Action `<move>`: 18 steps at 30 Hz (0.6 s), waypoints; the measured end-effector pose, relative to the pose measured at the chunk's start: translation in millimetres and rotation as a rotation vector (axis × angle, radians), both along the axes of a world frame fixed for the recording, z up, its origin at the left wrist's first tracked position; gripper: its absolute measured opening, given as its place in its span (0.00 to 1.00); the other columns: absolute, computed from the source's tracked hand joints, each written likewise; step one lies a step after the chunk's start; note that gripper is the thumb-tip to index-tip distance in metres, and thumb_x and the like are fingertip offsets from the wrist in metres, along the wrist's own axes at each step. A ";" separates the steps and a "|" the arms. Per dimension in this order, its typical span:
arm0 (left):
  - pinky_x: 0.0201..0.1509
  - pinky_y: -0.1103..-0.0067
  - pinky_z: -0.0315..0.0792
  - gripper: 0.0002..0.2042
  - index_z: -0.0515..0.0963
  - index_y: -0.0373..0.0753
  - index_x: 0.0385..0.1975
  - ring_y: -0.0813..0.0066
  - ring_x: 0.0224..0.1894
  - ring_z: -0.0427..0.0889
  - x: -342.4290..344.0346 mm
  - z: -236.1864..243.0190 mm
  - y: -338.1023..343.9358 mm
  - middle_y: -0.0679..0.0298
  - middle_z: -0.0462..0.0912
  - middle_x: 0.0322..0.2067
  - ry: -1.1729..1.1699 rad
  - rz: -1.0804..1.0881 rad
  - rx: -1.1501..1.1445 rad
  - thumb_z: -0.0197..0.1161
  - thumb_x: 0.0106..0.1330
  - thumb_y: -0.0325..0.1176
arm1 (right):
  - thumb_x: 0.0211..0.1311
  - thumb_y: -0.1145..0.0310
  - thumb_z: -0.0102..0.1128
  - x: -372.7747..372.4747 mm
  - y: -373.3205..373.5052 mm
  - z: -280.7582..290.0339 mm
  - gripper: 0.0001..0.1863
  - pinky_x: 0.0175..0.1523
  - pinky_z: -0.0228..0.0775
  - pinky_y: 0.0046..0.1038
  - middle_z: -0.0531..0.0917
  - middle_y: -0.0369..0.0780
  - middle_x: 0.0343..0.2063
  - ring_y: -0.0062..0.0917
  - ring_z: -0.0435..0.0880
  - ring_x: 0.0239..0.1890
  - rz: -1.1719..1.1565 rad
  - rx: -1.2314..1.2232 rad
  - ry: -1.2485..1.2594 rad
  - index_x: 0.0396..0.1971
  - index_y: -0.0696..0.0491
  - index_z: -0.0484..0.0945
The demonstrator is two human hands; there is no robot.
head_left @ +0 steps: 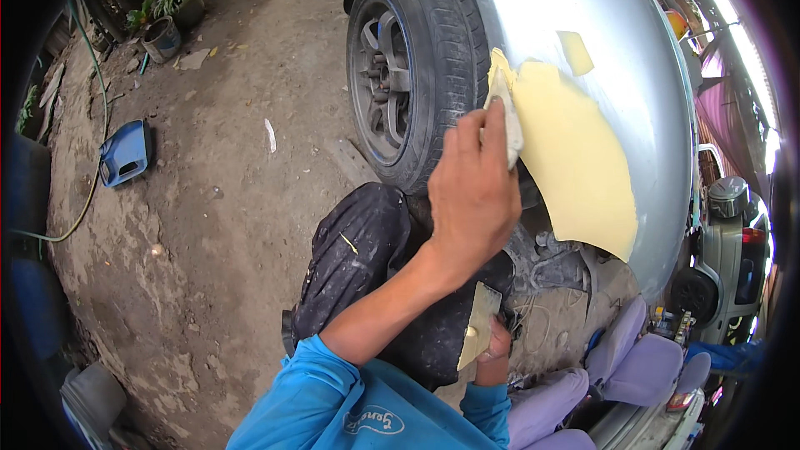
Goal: Apply and smooth body filler on a car fender using a spreader.
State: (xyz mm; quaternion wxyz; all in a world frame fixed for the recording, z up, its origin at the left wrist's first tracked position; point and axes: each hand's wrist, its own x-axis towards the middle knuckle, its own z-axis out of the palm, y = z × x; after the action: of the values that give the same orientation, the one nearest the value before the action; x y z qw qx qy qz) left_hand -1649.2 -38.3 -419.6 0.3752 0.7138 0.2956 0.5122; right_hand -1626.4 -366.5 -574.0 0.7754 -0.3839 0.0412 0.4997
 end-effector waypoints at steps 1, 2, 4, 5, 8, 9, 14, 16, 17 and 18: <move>0.44 0.64 0.73 0.27 0.67 0.29 0.58 0.48 0.46 0.75 2.4 0.4 -3.8 0.47 0.72 0.46 0.003 0.001 0.001 0.57 0.54 0.17 | 0.66 0.68 0.50 0.5 1.4 0.2 0.23 0.57 0.74 0.43 0.79 0.48 0.53 0.41 0.81 0.52 0.001 -0.005 -0.008 0.59 0.59 0.68; 0.44 0.64 0.73 0.28 0.67 0.29 0.58 0.48 0.46 0.75 2.6 0.7 -9.1 0.47 0.72 0.46 0.014 -0.018 0.007 0.57 0.54 0.16 | 0.66 0.68 0.50 0.4 3.4 0.7 0.23 0.57 0.74 0.43 0.79 0.48 0.53 0.41 0.81 0.52 0.002 -0.003 -0.005 0.59 0.59 0.68; 0.42 0.64 0.74 0.29 0.66 0.29 0.60 0.49 0.46 0.76 1.9 -2.6 -15.8 0.48 0.72 0.46 0.011 -0.025 0.039 0.58 0.52 0.16 | 0.66 0.68 0.50 -0.6 6.2 3.3 0.23 0.57 0.74 0.43 0.79 0.48 0.53 0.40 0.81 0.51 -0.016 -0.018 -0.019 0.59 0.59 0.67; 0.42 0.64 0.74 0.29 0.66 0.29 0.60 0.49 0.46 0.76 0.7 -4.8 -15.1 0.48 0.72 0.46 0.009 -0.029 0.038 0.58 0.52 0.16 | 0.66 0.68 0.50 -0.6 5.6 4.5 0.23 0.57 0.74 0.43 0.79 0.48 0.53 0.40 0.81 0.51 -0.020 -0.019 -0.021 0.59 0.59 0.67; 0.43 0.65 0.74 0.31 0.66 0.30 0.61 0.49 0.46 0.75 -3.3 -9.5 -7.7 0.48 0.72 0.46 0.022 0.031 0.009 0.58 0.52 0.16 | 0.64 0.67 0.53 -1.8 4.9 4.6 0.25 0.57 0.74 0.40 0.79 0.49 0.51 0.40 0.81 0.50 -0.026 -0.042 -0.020 0.59 0.62 0.66; 0.43 0.65 0.74 0.31 0.66 0.30 0.61 0.49 0.46 0.75 -2.0 -8.1 -9.6 0.48 0.72 0.46 0.024 0.032 0.010 0.58 0.52 0.16 | 0.64 0.67 0.53 -1.6 4.4 3.0 0.25 0.57 0.73 0.41 0.79 0.49 0.51 0.40 0.81 0.50 -0.023 -0.032 -0.011 0.59 0.62 0.66; 0.46 0.64 0.73 0.30 0.65 0.29 0.61 0.48 0.47 0.75 2.0 -3.9 -26.1 0.47 0.72 0.47 0.013 -0.027 -0.016 0.58 0.52 0.17 | 0.64 0.67 0.53 -1.8 6.1 5.3 0.25 0.56 0.74 0.41 0.79 0.49 0.51 0.41 0.81 0.51 -0.041 -0.055 -0.013 0.59 0.61 0.66; 0.45 0.64 0.74 0.30 0.66 0.29 0.60 0.47 0.47 0.76 -6.7 -2.2 -25.2 0.47 0.72 0.47 -0.018 -0.006 -0.020 0.57 0.52 0.16 | 0.64 0.67 0.53 -3.3 6.5 6.2 0.25 0.56 0.74 0.41 0.79 0.49 0.51 0.41 0.81 0.50 -0.061 -0.076 -0.035 0.59 0.62 0.67; 0.45 0.64 0.74 0.30 0.66 0.29 0.60 0.47 0.47 0.76 -5.6 -4.1 -22.9 0.47 0.72 0.47 -0.018 -0.010 -0.021 0.57 0.52 0.16 | 0.64 0.67 0.53 -2.7 5.0 5.4 0.25 0.56 0.74 0.41 0.79 0.49 0.51 0.41 0.81 0.50 -0.065 -0.077 -0.035 0.59 0.62 0.67; 0.45 0.65 0.74 0.30 0.66 0.29 0.60 0.47 0.47 0.76 -2.1 -6.7 -18.5 0.47 0.72 0.47 -0.018 0.008 -0.028 0.57 0.52 0.16 | 0.64 0.67 0.53 -1.1 2.8 4.2 0.25 0.56 0.74 0.41 0.79 0.49 0.51 0.41 0.81 0.50 -0.042 -0.043 -0.010 0.59 0.62 0.67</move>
State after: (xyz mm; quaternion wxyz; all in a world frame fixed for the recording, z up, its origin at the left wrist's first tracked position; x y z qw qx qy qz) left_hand -1651.3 -56.8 -426.2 0.3857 0.7026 0.3024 0.5159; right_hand -1627.5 -363.8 -569.8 0.7774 -0.4022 0.0560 0.4803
